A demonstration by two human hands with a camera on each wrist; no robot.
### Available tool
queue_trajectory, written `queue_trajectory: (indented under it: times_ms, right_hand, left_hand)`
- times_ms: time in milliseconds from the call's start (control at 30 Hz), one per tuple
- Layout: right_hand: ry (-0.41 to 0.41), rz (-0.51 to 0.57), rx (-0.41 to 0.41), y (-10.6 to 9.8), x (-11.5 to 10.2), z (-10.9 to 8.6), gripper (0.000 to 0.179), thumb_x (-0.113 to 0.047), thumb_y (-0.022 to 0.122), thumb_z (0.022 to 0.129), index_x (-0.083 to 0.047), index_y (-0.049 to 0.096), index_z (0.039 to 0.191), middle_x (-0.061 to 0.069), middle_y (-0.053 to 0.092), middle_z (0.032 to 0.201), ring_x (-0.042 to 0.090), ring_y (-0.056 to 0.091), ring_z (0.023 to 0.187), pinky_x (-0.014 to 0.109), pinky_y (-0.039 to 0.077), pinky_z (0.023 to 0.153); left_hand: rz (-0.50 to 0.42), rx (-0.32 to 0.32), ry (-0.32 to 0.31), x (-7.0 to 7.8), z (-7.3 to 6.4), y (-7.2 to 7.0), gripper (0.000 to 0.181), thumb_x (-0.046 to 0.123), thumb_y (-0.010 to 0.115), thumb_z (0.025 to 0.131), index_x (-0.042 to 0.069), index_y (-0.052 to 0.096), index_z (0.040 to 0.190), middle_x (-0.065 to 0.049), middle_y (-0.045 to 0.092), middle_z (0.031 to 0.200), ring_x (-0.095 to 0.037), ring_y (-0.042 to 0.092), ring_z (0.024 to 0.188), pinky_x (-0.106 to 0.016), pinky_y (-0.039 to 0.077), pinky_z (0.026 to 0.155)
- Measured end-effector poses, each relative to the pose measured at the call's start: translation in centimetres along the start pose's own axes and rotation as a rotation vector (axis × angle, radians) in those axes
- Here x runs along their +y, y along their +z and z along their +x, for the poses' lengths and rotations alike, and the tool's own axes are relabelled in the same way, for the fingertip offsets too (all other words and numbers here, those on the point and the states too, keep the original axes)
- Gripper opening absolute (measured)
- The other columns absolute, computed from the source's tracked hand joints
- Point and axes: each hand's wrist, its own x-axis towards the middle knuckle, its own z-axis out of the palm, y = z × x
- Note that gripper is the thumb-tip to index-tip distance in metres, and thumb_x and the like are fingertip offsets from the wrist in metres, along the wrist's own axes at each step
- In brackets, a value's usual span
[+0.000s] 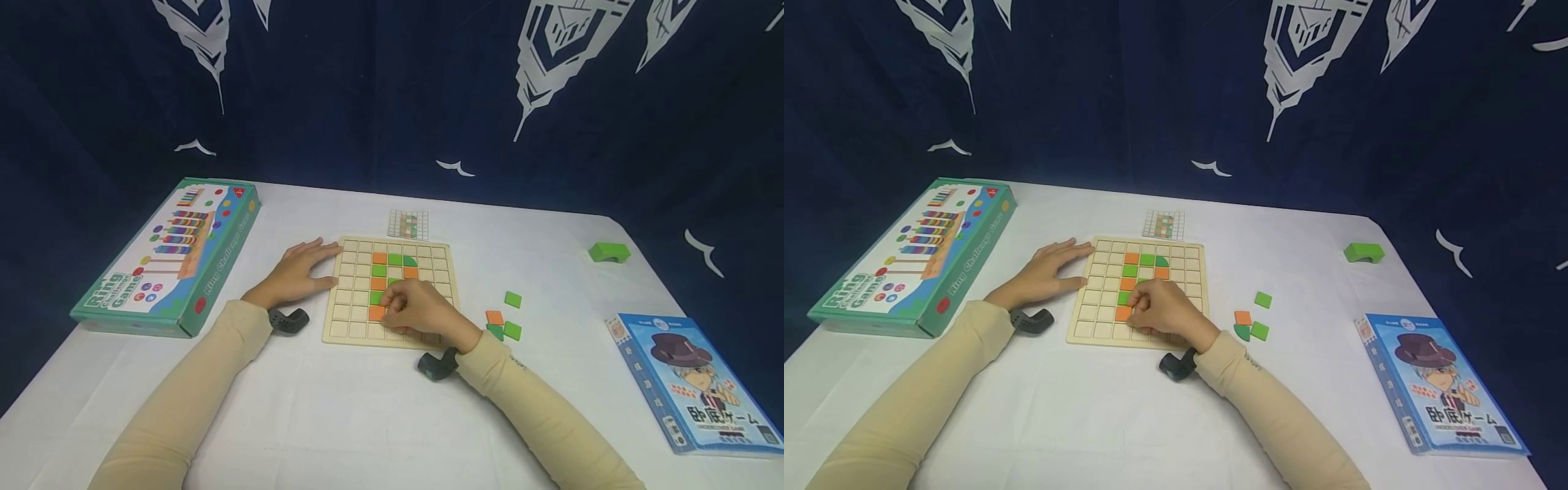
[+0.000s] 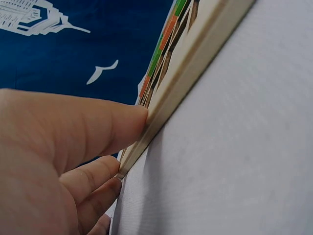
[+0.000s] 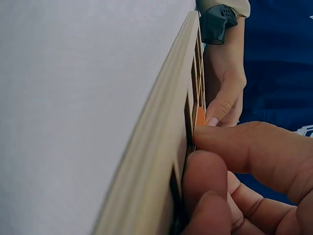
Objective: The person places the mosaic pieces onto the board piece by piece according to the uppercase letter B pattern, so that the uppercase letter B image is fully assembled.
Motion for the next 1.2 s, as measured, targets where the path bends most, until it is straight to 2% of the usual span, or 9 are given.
queue_trajectory:
  times_ms: [167, 367, 633, 833, 1000, 1200]
  right_hand:
    - [-0.011, -0.01, -0.006, 0.0, 0.1, 0.1, 0.018, -0.002, 0.08, 0.086, -0.002, 0.073, 0.103, -0.003, 0.067, 0.072, 0.009, 0.059, 0.057, 0.02, 0.046, 0.054]
    - [-0.032, 0.02, -0.028, -0.2, 0.3, 0.0, 0.02, -0.002, 0.081, 0.089, 0.0, 0.073, 0.107, -0.002, 0.07, 0.074, 0.009, 0.06, 0.056, 0.021, 0.049, 0.053]
    - [-0.049, 0.202, -0.091, -1.3, 1.3, -0.5, 0.02, -0.003, 0.079, 0.094, 0.004, 0.075, 0.113, 0.001, 0.071, 0.085, 0.013, 0.064, 0.067, 0.026, 0.059, 0.063]
    - [-0.019, 0.353, -0.136, -2.6, 2.2, -1.0, 0.021, 0.0, 0.071, 0.1, 0.008, 0.072, 0.12, 0.005, 0.076, 0.095, 0.014, 0.064, 0.069, 0.023, 0.056, 0.061]
    - [-0.016, 0.413, -0.128, -4.1, 3.3, -1.7, 0.024, -0.002, 0.065, 0.103, 0.011, 0.069, 0.124, 0.01, 0.075, 0.099, 0.013, 0.065, 0.07, 0.022, 0.056, 0.061]
    - [0.006, 0.449, -0.079, -6.6, 5.0, -2.6, 0.026, -0.002, 0.063, 0.104, 0.013, 0.066, 0.125, 0.01, 0.074, 0.098, 0.012, 0.061, 0.07, 0.021, 0.054, 0.061]
  left_hand:
    - [0.002, 0.0, -0.002, 0.0, 0.0, 0.0, 0.07, 0.031, 0.068, 0.101, 0.009, 0.046, 0.164, -0.013, 0.037, 0.174, -0.037, 0.018, 0.166, -0.056, 0.006, 0.135]
    - [-0.006, 0.0, -0.005, 0.1, 0.0, -0.1, 0.071, 0.031, 0.068, 0.101, 0.009, 0.046, 0.165, -0.012, 0.037, 0.174, -0.037, 0.018, 0.166, -0.056, 0.005, 0.135]
    - [-0.008, 0.002, -0.007, 0.2, -0.2, -0.1, 0.071, 0.031, 0.068, 0.101, 0.009, 0.046, 0.165, -0.012, 0.037, 0.174, -0.038, 0.018, 0.165, -0.056, 0.005, 0.135]
    - [-0.009, 0.004, -0.004, 0.2, -0.2, 0.0, 0.07, 0.03, 0.068, 0.101, 0.009, 0.046, 0.164, -0.012, 0.037, 0.174, -0.038, 0.019, 0.165, -0.056, 0.005, 0.135]
    - [-0.007, 0.006, -0.003, 0.3, -0.2, -0.1, 0.07, 0.03, 0.068, 0.101, 0.008, 0.046, 0.164, -0.013, 0.038, 0.173, -0.038, 0.019, 0.165, -0.056, 0.006, 0.134]
    - [-0.011, 0.005, -0.002, 0.4, -0.3, -0.1, 0.07, 0.03, 0.069, 0.101, 0.008, 0.047, 0.164, -0.013, 0.038, 0.173, -0.038, 0.019, 0.165, -0.056, 0.005, 0.134]
